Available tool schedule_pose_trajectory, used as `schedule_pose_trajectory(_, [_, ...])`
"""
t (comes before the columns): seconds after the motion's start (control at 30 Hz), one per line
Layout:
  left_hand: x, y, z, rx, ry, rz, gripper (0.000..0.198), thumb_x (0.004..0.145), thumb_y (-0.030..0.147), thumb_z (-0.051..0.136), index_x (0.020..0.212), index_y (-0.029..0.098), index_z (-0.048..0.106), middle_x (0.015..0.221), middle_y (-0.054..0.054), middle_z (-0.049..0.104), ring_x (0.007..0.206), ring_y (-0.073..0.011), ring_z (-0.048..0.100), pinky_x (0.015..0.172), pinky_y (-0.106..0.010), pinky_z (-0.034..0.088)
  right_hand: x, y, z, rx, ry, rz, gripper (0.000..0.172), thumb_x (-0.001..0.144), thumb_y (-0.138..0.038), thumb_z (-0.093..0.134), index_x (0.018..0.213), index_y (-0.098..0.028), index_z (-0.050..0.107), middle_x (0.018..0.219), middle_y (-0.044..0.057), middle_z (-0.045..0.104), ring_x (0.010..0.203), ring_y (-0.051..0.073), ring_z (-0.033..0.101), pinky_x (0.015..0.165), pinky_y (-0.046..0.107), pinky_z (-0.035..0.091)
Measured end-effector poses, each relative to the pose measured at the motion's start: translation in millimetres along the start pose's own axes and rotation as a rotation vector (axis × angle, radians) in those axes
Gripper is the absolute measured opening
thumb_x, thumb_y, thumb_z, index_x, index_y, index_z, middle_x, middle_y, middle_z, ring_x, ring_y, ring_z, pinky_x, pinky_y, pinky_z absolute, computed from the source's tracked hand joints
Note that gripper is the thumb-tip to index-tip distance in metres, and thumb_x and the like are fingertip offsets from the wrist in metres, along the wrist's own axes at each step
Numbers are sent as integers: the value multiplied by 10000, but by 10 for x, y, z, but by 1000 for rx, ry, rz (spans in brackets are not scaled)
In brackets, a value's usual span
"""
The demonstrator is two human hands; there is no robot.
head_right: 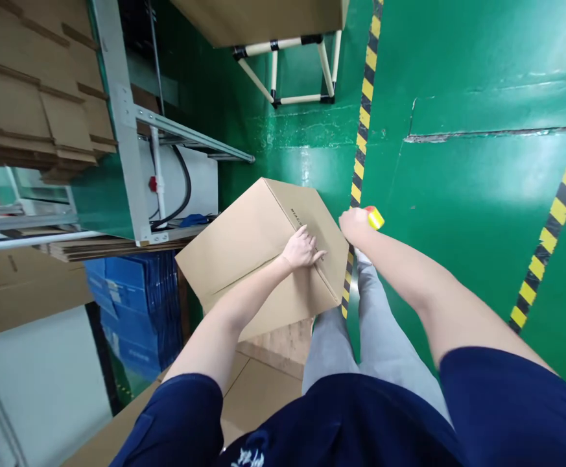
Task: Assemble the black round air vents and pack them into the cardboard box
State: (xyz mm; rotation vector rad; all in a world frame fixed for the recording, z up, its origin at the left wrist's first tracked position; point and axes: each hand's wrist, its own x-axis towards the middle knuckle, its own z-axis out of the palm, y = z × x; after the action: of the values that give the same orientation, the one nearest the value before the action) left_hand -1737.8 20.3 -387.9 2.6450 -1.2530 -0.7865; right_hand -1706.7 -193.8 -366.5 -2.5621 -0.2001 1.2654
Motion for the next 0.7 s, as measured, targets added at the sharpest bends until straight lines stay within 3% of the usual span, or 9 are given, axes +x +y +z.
schedule_pose_trajectory(0.1, [158, 12, -57, 36, 45, -123, 736, 986, 656, 371, 989, 47, 784, 819, -218, 750, 944, -344, 746, 1289, -556, 253, -192, 448, 222, -28, 12, 159, 325, 968, -333, 547, 1031, -109, 774, 1112, 237, 734, 1057, 348, 696, 801, 418, 518])
schedule_pose_trajectory(0.23, [542, -69, -257, 50, 156, -344, 701, 1010, 599, 367, 990, 37, 786, 748, -189, 753, 858, -312, 773, 1322, -565, 65, -491, 914, 386, 48, 16, 250, 568, 943, -616, 511, 1021, -114, 762, 1052, 235, 741, 984, 351, 728, 706, 379, 523])
schedule_pose_trajectory(0.3, [700, -77, -380, 26, 220, -390, 641, 1018, 564, 391, 989, 61, 788, 808, -191, 772, 953, -322, 770, 1321, -574, 6, -606, 1035, 374, 147, 80, 302, 643, 913, -693, 494, 1044, -120, 755, 1014, 232, 747, 941, 357, 732, 675, 376, 520])
schedule_pose_trajectory(0.4, [776, 98, -516, -148, 380, -404, 498, 1038, 458, 416, 1109, 109, 765, 1153, -202, 765, 1275, -324, 651, 1320, -584, 40, -781, 1114, 284, 456, 263, 246, 612, 880, -692, 538, 1071, -147, 742, 959, 171, 762, 883, 329, 728, 685, 364, 529])
schedule_pose_trajectory(0.47, [732, 345, -570, -417, 502, -477, 433, 1041, 435, 430, 1188, 165, 735, 1301, -158, 720, 1341, -280, 602, 1294, -562, 206, -919, 1110, 221, 702, 366, 89, 557, 865, -676, 573, 1035, -171, 737, 907, 115, 763, 840, 291, 719, 688, 341, 537])
schedule_pose_trajectory(0.57, [619, 735, -661, -1116, 600, -680, 506, 990, 587, 486, 1168, 178, 724, 1205, -148, 754, 1144, -249, 704, 1083, -458, 496, -1108, 1021, 159, 954, 425, -98, 558, 808, -702, 645, 958, -170, 727, 768, 72, 731, 718, 248, 682, 620, 314, 525])
schedule_pose_trajectory(0.63, [560, 877, -761, -1621, 561, -722, 596, 910, 695, 550, 1090, 161, 742, 1091, -141, 772, 990, -231, 732, 945, -391, 547, -1177, 919, 138, 1025, 441, -154, 557, 767, -706, 694, 898, -165, 720, 701, 53, 702, 652, 217, 647, 583, 293, 504])
schedule_pose_trajectory(0.7, [525, 882, -876, -1941, 461, -676, 576, 797, 694, 700, 1006, 162, 766, 1021, -112, 772, 902, -200, 715, 877, -339, 536, -1189, 798, 125, 1044, 443, -170, 540, 739, -695, 726, 840, -165, 711, 672, 37, 684, 621, 191, 620, 570, 276, 486])
